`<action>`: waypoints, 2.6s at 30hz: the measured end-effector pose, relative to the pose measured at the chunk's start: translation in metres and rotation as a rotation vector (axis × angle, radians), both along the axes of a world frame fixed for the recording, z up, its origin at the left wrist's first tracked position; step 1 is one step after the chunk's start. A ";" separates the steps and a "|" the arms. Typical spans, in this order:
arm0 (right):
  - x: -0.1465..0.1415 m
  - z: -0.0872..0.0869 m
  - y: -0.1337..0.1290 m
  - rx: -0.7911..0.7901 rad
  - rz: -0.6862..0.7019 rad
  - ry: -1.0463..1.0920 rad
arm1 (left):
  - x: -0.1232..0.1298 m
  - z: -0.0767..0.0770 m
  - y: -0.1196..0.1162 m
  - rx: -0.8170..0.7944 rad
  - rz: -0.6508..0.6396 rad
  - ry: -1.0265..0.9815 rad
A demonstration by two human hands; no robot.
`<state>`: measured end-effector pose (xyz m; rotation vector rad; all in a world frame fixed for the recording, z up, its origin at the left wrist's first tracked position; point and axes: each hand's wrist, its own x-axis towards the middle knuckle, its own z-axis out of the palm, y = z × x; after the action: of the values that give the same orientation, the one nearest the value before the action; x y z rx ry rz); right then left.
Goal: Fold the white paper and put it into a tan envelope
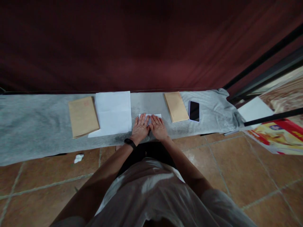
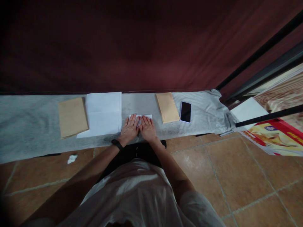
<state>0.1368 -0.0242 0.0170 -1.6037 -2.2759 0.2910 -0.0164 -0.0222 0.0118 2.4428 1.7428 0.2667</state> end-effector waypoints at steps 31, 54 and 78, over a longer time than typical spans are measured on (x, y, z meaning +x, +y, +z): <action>0.038 -0.019 -0.012 0.092 -0.112 0.008 | -0.024 0.006 -0.066 0.009 0.000 -0.008; 0.020 -0.001 -0.042 0.064 0.015 -0.014 | -0.030 0.006 -0.087 0.048 -0.019 -0.006; 0.035 -0.024 -0.062 0.128 -0.083 -0.055 | -0.029 0.001 -0.086 -0.002 0.104 -0.215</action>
<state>0.1715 -0.0866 -0.0068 -1.6541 -2.2126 0.0796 -0.0453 -0.1079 0.0127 2.2300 1.7749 0.5182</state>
